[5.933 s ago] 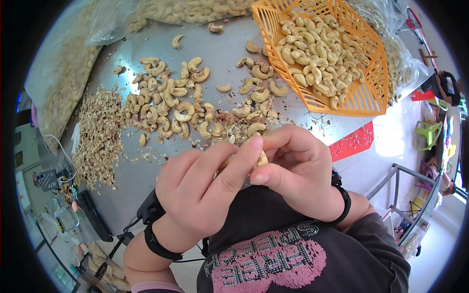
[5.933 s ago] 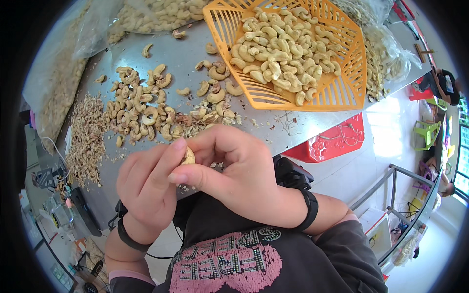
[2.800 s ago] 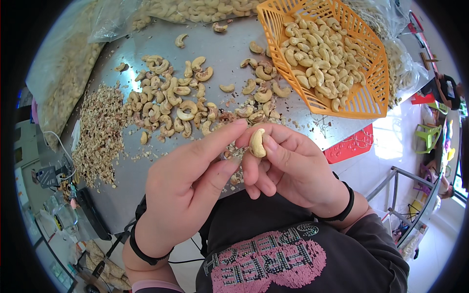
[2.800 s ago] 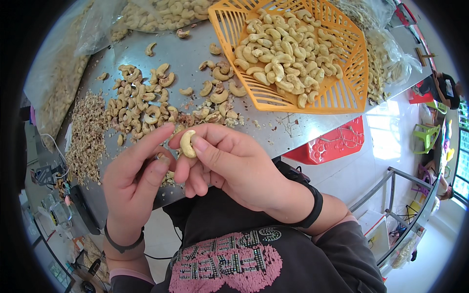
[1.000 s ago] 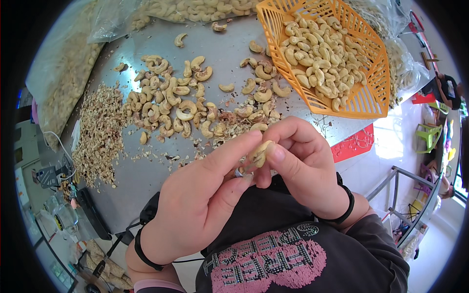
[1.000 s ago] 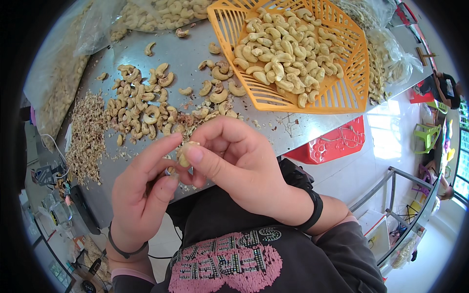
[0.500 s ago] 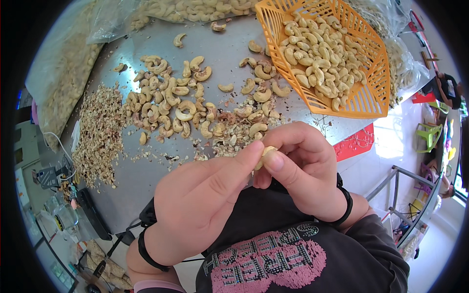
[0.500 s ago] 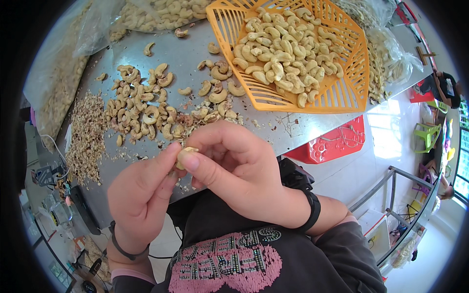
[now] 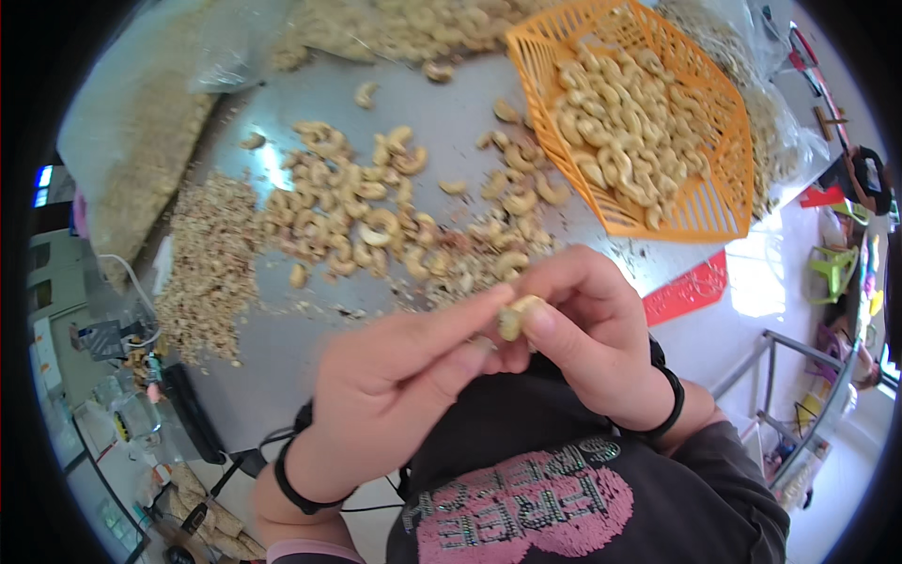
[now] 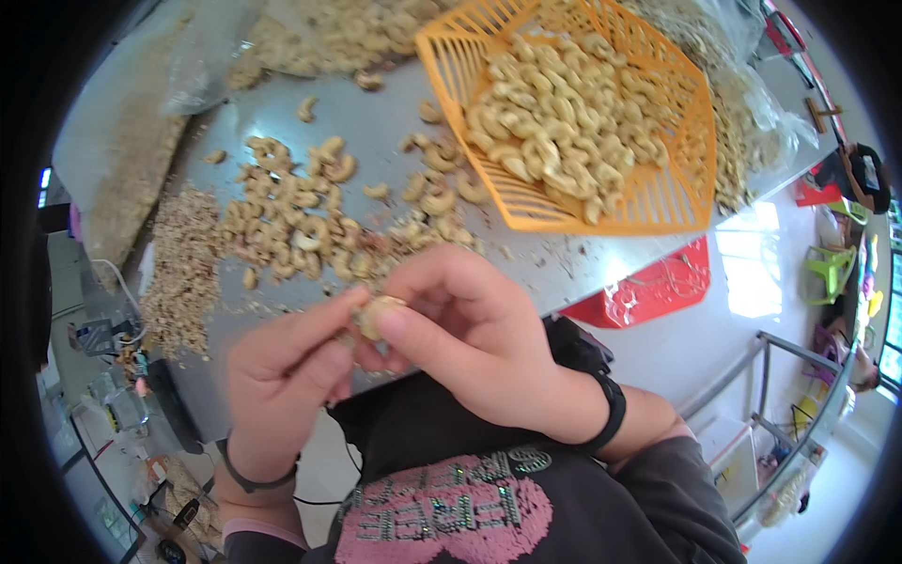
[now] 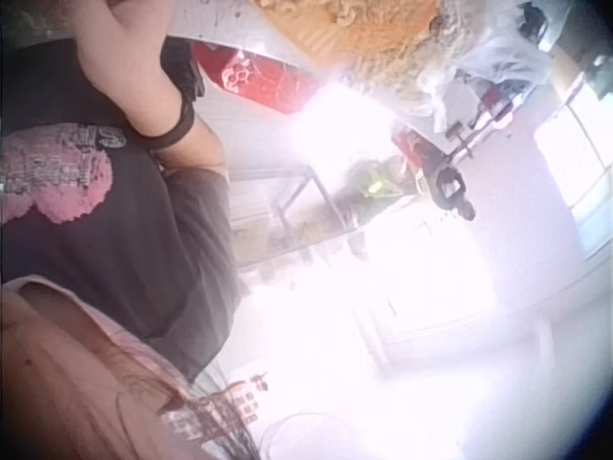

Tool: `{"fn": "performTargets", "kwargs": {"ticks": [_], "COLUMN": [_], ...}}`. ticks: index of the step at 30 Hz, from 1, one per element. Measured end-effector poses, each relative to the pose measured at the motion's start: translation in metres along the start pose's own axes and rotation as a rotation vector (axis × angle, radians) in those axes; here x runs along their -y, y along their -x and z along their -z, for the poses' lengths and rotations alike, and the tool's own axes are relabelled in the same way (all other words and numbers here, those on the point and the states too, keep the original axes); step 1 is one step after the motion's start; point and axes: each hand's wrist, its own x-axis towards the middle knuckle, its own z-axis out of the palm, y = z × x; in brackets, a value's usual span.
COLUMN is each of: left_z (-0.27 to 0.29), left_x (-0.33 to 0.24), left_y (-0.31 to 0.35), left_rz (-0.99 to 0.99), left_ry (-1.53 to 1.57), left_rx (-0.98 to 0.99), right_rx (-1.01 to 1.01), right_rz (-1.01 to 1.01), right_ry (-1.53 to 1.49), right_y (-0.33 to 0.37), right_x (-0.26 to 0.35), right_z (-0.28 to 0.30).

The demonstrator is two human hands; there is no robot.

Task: Sorting and trimming cashew nuts with a small blade.

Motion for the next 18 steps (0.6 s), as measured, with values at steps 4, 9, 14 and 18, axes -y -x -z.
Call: {"fn": "performTargets", "kwargs": {"ticks": [4,9,14,18], "left_z": [0.004,0.013,0.017,0.017], "left_x": [-0.003,-0.017,-0.02,-0.018], "left_y": [-0.005,-0.006,-0.003,0.002], "left_rz": [-0.185,-0.168,-0.133,-0.14], "left_ry": [-0.222,-0.253,-0.261,-0.251], "left_rx": [-0.044,-0.022,0.002,-0.02], "right_rx": [-0.056,-0.092,-0.097,-0.107], "right_rz": [-0.013,0.035,0.079,0.08], "right_ry": [0.044,0.006,-0.054,-0.053], "right_y": [0.0,-0.007,-0.011,-0.009], "right_x": [0.004,0.007,0.007,0.006], "right_z": [-0.001,-0.009,-0.017,-0.021]}}
